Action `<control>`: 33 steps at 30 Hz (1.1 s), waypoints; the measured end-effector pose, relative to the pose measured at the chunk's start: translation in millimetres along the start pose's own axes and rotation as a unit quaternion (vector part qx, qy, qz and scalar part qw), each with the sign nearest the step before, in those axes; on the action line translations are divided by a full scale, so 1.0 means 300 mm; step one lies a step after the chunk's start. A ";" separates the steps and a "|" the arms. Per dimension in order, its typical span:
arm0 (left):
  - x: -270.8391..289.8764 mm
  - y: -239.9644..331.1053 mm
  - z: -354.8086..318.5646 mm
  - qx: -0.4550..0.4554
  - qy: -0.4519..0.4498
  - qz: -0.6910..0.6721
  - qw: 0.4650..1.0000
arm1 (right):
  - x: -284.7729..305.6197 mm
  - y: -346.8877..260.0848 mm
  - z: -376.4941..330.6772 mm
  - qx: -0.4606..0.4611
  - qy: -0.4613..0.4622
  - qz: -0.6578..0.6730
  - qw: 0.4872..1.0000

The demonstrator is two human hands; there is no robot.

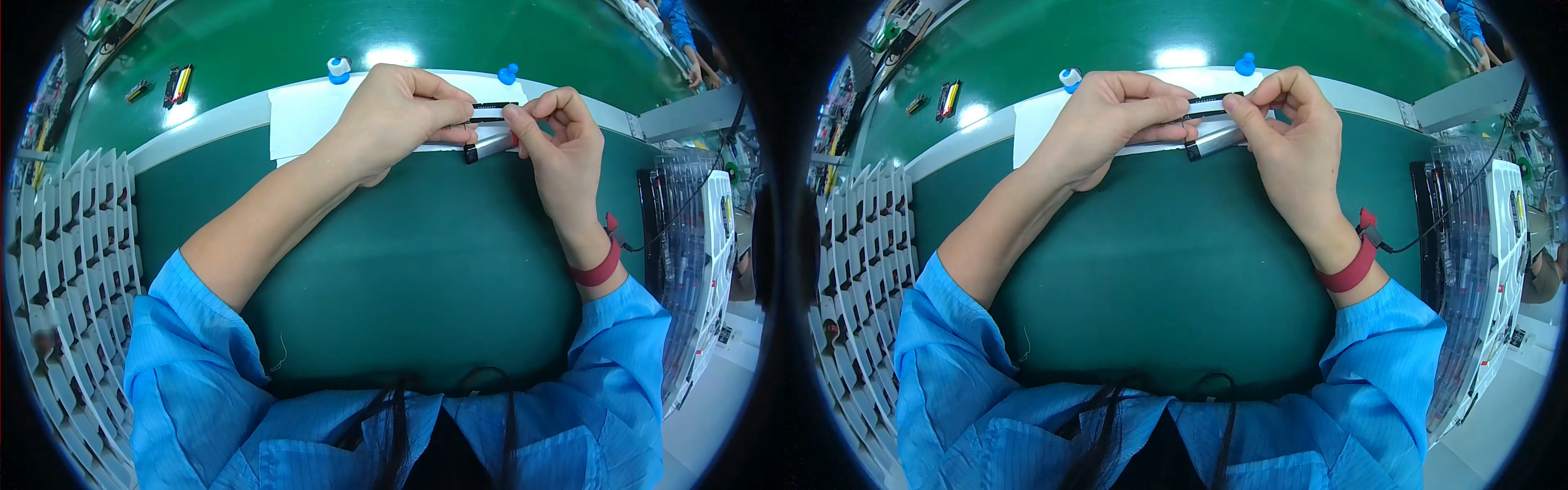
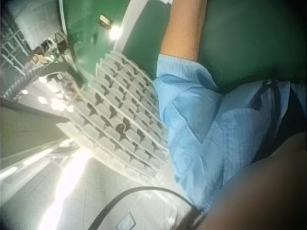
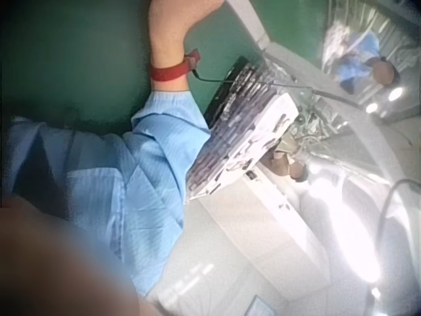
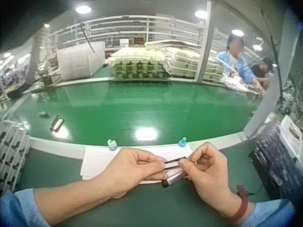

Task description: Assembling small electronic components, likely lighters, on a factory production line.

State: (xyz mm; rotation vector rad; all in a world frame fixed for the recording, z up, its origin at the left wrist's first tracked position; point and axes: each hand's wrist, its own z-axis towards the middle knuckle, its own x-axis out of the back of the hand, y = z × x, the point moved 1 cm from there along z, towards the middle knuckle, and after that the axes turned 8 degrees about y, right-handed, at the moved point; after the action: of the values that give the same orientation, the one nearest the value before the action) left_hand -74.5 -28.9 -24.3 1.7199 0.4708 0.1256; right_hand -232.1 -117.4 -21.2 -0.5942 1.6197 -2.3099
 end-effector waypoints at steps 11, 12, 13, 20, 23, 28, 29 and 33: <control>0.013 0.040 -0.025 0.006 -0.067 0.017 0.998 | 0.071 -0.022 0.047 -0.149 -0.150 0.126 0.969; 0.012 0.056 -0.030 0.017 -0.090 0.035 0.995 | 0.073 -0.042 0.048 -0.146 -0.149 0.126 0.970; -0.005 0.066 -0.041 -0.007 -0.102 0.066 0.993 | 0.069 -0.066 0.045 -0.142 -0.163 0.122 0.969; -0.029 0.011 -0.068 -0.150 -0.031 0.265 0.952 | 0.039 -0.074 0.031 -0.016 -0.159 0.036 0.987; -0.048 0.041 -0.089 -0.083 -0.061 0.104 0.989 | 0.016 -0.058 0.022 0.153 -0.059 -0.041 0.986; -0.029 0.042 -0.076 0.070 -0.144 -0.082 0.984 | 0.035 -0.060 0.034 0.092 -0.105 0.048 0.989; -0.025 0.044 -0.076 0.074 -0.150 -0.066 0.984 | 0.038 -0.063 0.031 0.062 -0.123 0.057 0.989; -0.024 0.060 -0.085 0.081 -0.151 -0.036 0.985 | 0.048 -0.081 0.036 0.076 -0.139 0.037 0.987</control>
State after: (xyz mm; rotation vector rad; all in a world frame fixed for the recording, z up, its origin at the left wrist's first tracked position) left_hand -85.4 -10.7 -0.3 1.8396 0.3244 -0.2291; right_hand -239.2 -124.2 7.3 -0.7673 1.3052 -2.1586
